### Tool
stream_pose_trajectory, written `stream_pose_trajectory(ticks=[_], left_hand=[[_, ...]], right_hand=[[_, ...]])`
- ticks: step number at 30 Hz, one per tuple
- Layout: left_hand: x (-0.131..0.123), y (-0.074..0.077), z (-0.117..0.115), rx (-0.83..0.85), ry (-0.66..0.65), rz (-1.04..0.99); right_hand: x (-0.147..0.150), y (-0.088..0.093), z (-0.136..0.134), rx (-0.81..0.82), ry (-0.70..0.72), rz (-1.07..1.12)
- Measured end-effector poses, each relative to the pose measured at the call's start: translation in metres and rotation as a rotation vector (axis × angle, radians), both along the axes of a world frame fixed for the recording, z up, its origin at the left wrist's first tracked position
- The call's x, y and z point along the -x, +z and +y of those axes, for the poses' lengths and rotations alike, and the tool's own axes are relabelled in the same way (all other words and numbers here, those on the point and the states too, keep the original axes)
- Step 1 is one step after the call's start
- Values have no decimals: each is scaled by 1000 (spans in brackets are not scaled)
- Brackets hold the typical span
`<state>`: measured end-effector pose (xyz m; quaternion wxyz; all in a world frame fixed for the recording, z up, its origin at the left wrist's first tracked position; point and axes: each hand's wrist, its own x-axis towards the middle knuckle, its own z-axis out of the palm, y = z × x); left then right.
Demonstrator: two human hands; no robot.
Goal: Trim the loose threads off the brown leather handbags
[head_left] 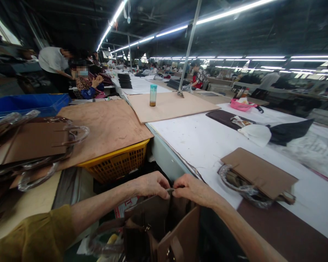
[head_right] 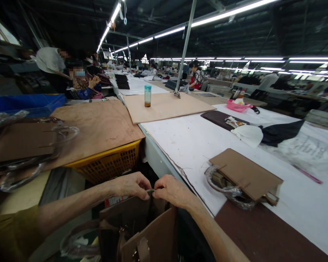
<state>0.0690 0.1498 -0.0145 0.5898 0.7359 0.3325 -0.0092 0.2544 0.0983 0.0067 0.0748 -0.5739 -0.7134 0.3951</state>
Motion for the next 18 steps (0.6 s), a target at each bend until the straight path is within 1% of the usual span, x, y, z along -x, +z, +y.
stream_pose_trajectory(ticks=[3,7,14,18], left_hand=[[1,-3,-1,60,-4,-10],[1,-7,-2,87,6,-31],[0,-10,-7,38,58,-65],[-2,-9,-11,-4,89,-54]], right_hand=[[0,0,0,19,18,0],[-1,-2,1,51,47,12],[-4,-6,1,73,78,-2],[2,-1,0,17,75,-71]])
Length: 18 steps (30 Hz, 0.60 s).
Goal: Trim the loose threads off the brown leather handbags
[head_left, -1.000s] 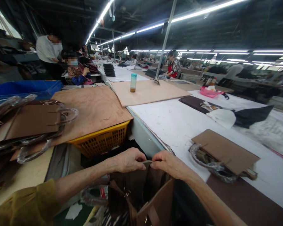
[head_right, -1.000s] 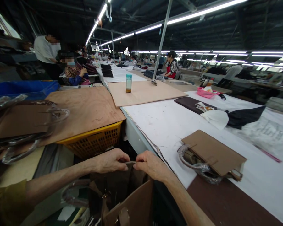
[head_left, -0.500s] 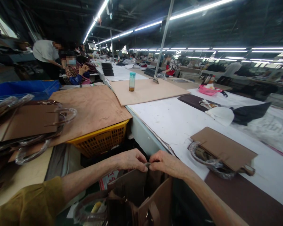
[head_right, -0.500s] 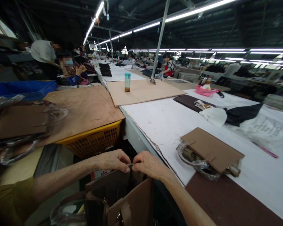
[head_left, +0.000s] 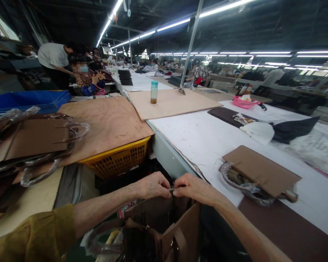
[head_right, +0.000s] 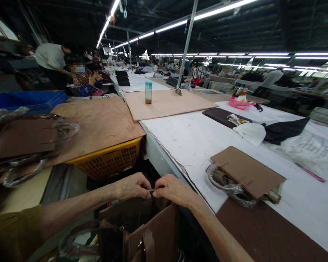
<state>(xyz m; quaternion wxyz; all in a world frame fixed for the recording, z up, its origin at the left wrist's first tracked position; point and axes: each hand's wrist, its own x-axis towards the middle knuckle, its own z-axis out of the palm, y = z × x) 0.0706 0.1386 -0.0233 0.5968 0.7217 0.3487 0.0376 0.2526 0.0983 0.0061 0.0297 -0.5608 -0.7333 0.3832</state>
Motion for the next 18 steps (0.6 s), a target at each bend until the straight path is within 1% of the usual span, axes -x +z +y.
stream_pose_trajectory(ticks=[4,8,10,14,18], left_hand=[[-3,0,-5,-29,51,9],[-1,1,-8,-15,61,9],[6,2,-8,21,38,16],[25,9,-7,170,12,10],[45,18,-10,161,72,0]], right_hand=[[13,7,-2,-127,5,-71],[18,3,-3,-163,55,-84],[17,-1,-4,-177,72,-85],[13,-6,-7,-206,77,-97],[13,-6,-9,-201,82,-94]])
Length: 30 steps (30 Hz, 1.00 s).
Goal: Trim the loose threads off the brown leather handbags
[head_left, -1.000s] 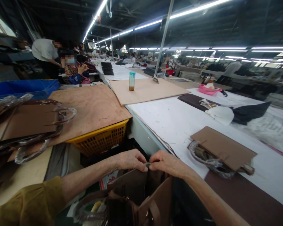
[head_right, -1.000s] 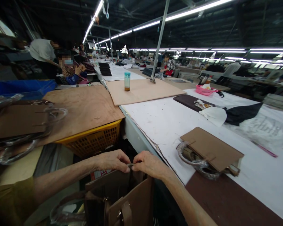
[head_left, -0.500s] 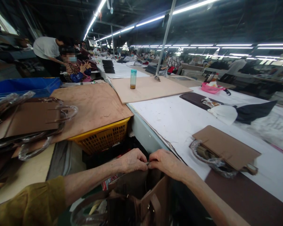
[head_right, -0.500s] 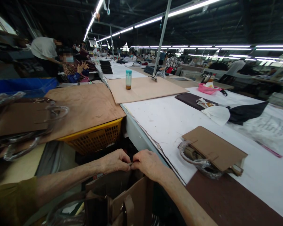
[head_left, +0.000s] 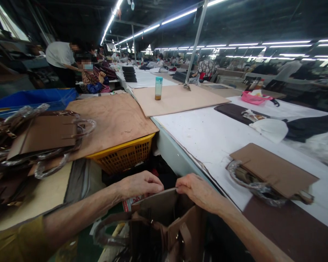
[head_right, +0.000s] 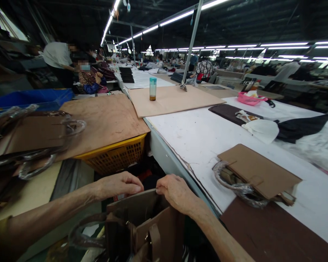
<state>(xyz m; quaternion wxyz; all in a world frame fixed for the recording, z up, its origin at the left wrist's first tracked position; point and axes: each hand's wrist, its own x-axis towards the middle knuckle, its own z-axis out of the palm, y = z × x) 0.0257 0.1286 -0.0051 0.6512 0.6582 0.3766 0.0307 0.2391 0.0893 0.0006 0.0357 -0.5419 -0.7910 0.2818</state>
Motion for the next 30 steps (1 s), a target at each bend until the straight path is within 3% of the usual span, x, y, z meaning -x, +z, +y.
stream_pose_trajectory(ticks=[6,15,22,30], left_hand=[[11,1,-11,-104,-1,118],[12,-4,-14,-105,-13,127],[3,-7,-23,-484,-26,229],[-4,-6,-32,-459,56,255]], right_hand=[[2,0,1,6,-14,2],[3,1,0,39,-15,19],[5,-2,1,-8,27,-8],[20,2,7,30,106,-26]])
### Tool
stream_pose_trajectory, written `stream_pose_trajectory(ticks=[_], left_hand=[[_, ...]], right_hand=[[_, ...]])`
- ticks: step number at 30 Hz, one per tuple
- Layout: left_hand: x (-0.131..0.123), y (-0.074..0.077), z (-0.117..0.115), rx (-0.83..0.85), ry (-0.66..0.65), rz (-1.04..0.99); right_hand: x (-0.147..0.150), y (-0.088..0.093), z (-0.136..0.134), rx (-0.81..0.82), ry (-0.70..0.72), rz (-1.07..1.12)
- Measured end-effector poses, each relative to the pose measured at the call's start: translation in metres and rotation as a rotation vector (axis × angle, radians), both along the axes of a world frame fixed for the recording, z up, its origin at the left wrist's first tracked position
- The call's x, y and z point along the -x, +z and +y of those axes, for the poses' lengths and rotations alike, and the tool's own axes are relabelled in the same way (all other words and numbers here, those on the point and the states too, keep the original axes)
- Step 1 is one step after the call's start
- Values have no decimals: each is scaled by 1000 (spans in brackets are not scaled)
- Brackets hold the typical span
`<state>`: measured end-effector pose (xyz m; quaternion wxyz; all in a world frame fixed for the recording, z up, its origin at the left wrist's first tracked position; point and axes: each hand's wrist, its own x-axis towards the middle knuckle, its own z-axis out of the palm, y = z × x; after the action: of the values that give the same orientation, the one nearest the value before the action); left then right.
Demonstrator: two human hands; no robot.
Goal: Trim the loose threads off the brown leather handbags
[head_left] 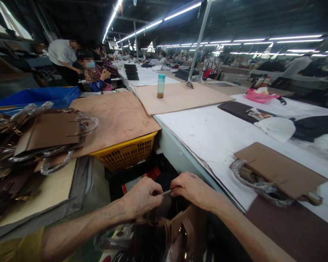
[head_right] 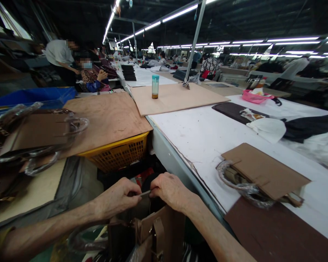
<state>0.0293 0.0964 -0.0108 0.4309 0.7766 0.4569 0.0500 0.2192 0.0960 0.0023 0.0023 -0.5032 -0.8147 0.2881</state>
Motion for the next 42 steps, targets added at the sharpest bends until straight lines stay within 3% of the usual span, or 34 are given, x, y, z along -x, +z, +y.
stream_pose_trajectory(ticks=[6,14,18,24,30,34,38,42], left_hand=[[0,-6,-2,54,-8,-58],[24,2,10,291,1,-171],[40,-2,8,363,22,-185],[39,-5,7,469,31,-203],[31,0,9,394,-48,-98],[28,-2,7,286,-30,-54],[27,-6,1,161,-31,-91],[25,-7,-4,150,-38,-121]], right_hand=[[5,2,-2,151,-52,105],[11,4,-6,91,-100,85],[10,2,-7,124,-129,87],[9,3,-9,118,-130,109],[9,4,-13,141,-154,120],[8,2,-12,144,-166,101],[10,0,-8,102,-70,103],[21,-2,-4,123,21,120]])
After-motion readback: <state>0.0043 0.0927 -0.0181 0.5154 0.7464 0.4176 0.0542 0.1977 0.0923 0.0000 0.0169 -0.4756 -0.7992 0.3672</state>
